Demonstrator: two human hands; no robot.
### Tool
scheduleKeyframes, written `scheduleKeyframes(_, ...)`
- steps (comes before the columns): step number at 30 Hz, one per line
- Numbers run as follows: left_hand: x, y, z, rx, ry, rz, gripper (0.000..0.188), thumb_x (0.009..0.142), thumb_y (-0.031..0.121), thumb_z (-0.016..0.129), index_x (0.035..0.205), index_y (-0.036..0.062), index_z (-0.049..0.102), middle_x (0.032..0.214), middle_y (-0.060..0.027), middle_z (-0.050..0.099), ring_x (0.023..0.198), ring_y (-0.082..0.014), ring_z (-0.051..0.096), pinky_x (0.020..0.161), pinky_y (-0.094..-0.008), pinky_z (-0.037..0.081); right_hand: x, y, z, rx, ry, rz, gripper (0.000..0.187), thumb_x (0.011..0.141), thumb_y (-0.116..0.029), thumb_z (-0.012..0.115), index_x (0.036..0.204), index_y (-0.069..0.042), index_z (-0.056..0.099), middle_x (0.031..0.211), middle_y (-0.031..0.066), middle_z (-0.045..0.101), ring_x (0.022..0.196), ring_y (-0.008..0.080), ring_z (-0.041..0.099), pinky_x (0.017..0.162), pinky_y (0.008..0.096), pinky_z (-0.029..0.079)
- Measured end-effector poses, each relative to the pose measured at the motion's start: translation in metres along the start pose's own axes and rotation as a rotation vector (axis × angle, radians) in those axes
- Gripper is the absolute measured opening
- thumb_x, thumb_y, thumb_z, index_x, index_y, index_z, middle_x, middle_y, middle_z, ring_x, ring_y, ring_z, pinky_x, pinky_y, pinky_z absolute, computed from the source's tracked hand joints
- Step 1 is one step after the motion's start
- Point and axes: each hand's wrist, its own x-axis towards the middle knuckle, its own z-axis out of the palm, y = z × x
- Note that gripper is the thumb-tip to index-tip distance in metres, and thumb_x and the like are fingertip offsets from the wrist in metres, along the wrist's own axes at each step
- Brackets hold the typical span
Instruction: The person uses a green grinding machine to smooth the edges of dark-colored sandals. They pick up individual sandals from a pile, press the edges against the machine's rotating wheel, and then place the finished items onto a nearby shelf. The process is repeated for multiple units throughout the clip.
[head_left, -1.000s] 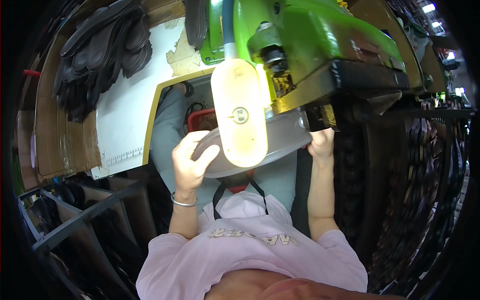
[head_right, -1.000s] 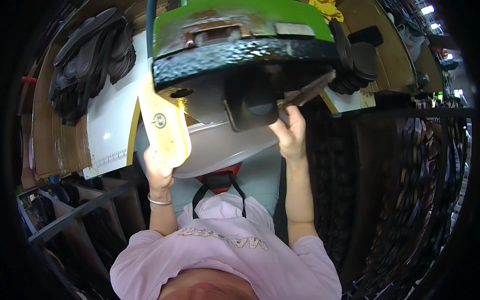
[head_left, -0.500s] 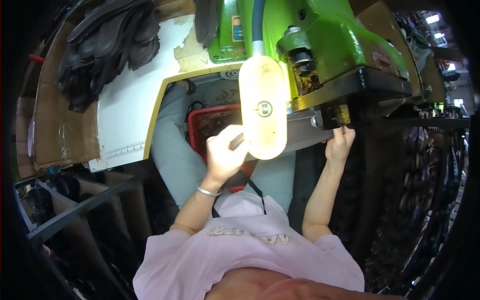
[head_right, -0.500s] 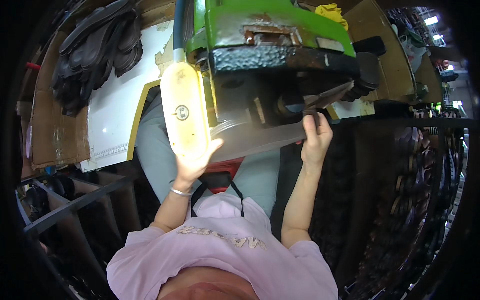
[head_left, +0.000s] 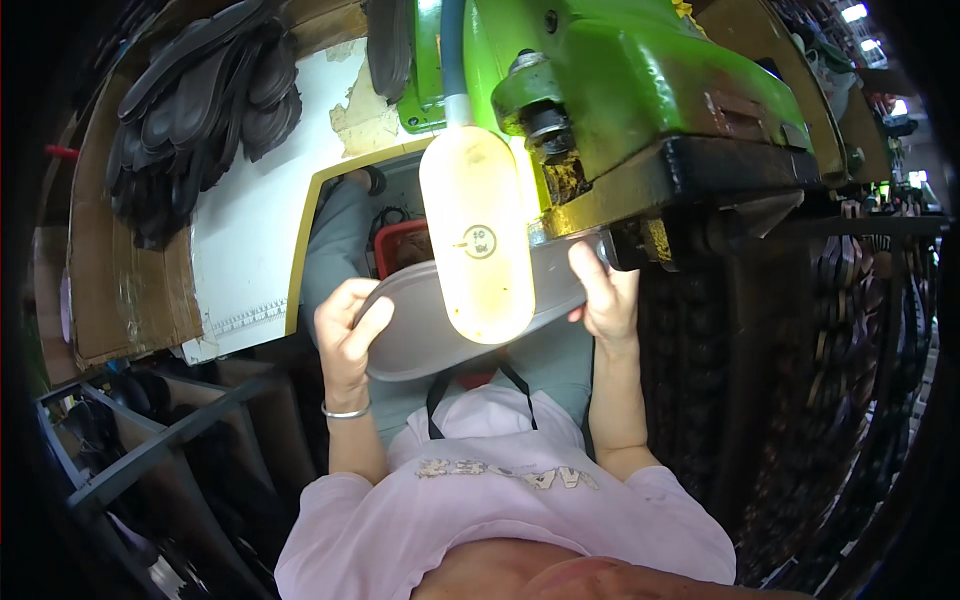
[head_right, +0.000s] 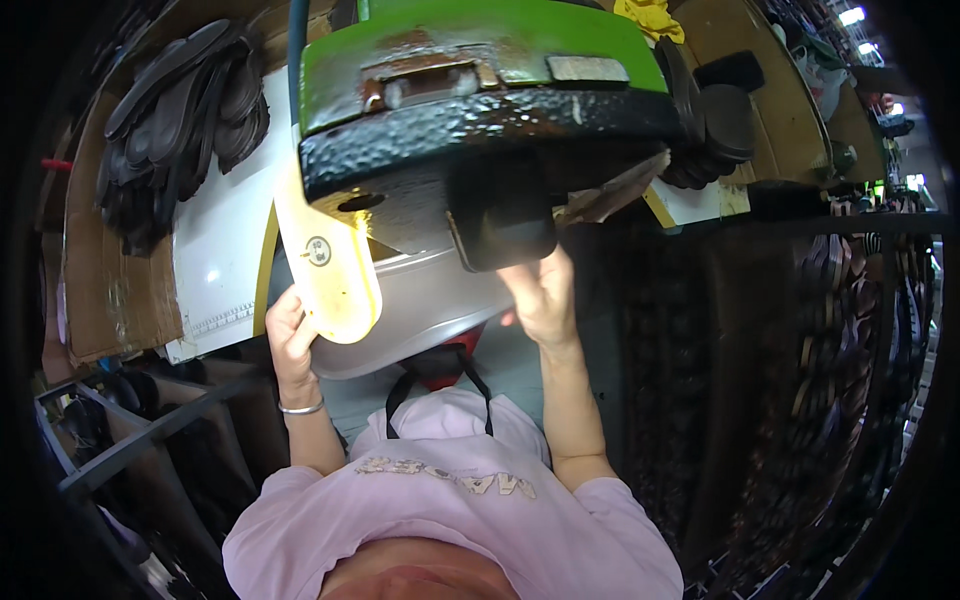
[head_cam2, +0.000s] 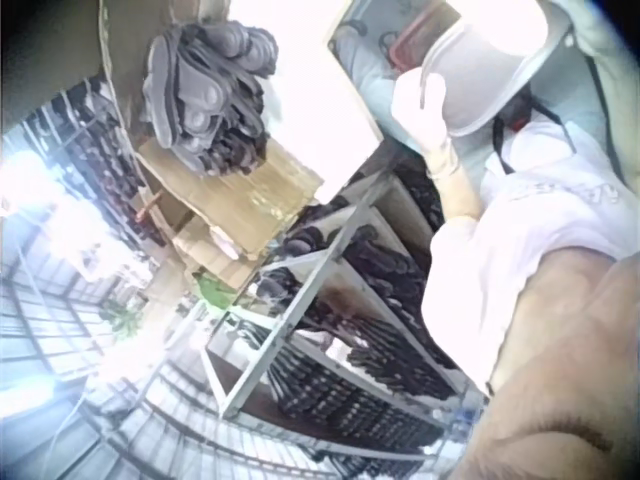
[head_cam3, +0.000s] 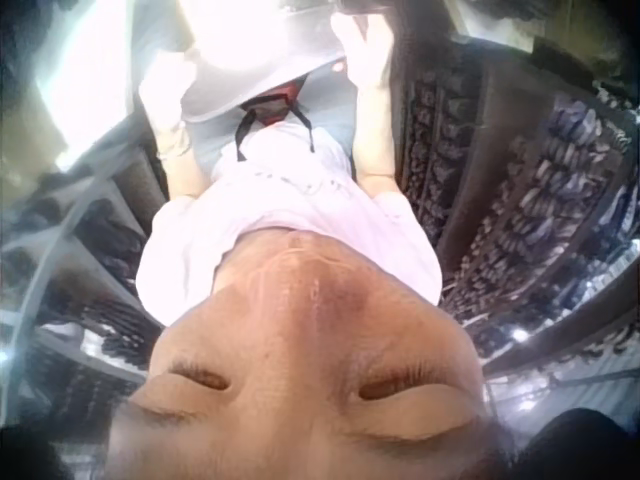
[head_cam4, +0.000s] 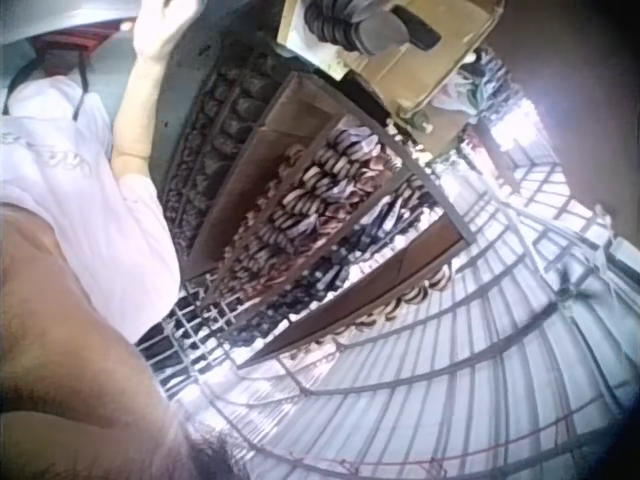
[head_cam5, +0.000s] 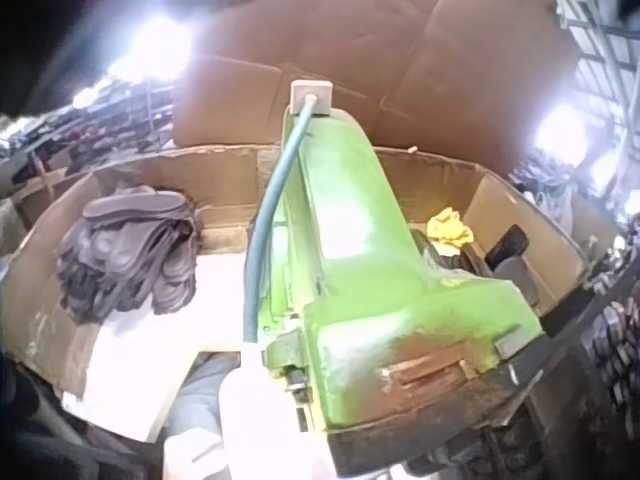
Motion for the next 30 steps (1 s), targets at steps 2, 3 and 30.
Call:
scheduleKeyframes(2,-0.009,-0.013,-0.016,-0.011,-0.011,-0.006,0.008,0.085,0.004,0.062,0.087,-0.0016,0.056,0.077,-0.0038,0.063,0.066,-0.0045,0.053,0.061,-0.0179,0.041,-0.001,0.002,0.007,-0.029,-0.077,-0.014,0.028,0.088,-0.014,0.062,0.112,0.0,0.058,0.095,0.0046,0.06,0.06,0.0033,0.053,0.034,0.0148,0.039)
scheduleKeyframes(3,-0.017,-0.019,-0.018,-0.039,-0.009,-0.033,0.01,0.085,0.005,0.062,0.085,0.0005,0.054,0.076,-0.0023,0.061,0.065,-0.0039,0.051,0.06,-0.0179,0.04,-0.003,0.003,0.009,-0.073,-0.103,-0.006,0.028,0.088,-0.014,0.062,0.112,0.0,0.058,0.096,0.0045,0.06,0.06,0.0031,0.054,0.033,0.0148,0.038)
scheduleKeyframes(30,0.029,-0.061,0.285,-0.365,-0.283,0.105,0.074,0.087,0.002,0.06,0.147,0.0083,0.017,0.138,-0.0133,0.039,0.124,-0.0244,0.042,0.101,-0.038,0.038,0.002,0.016,-0.078,-0.121,0.691,-0.523,0.051,0.095,-0.017,0.054,0.135,0.004,0.03,0.124,0.0176,0.048,0.104,0.0202,0.054,0.088,0.0296,0.046)
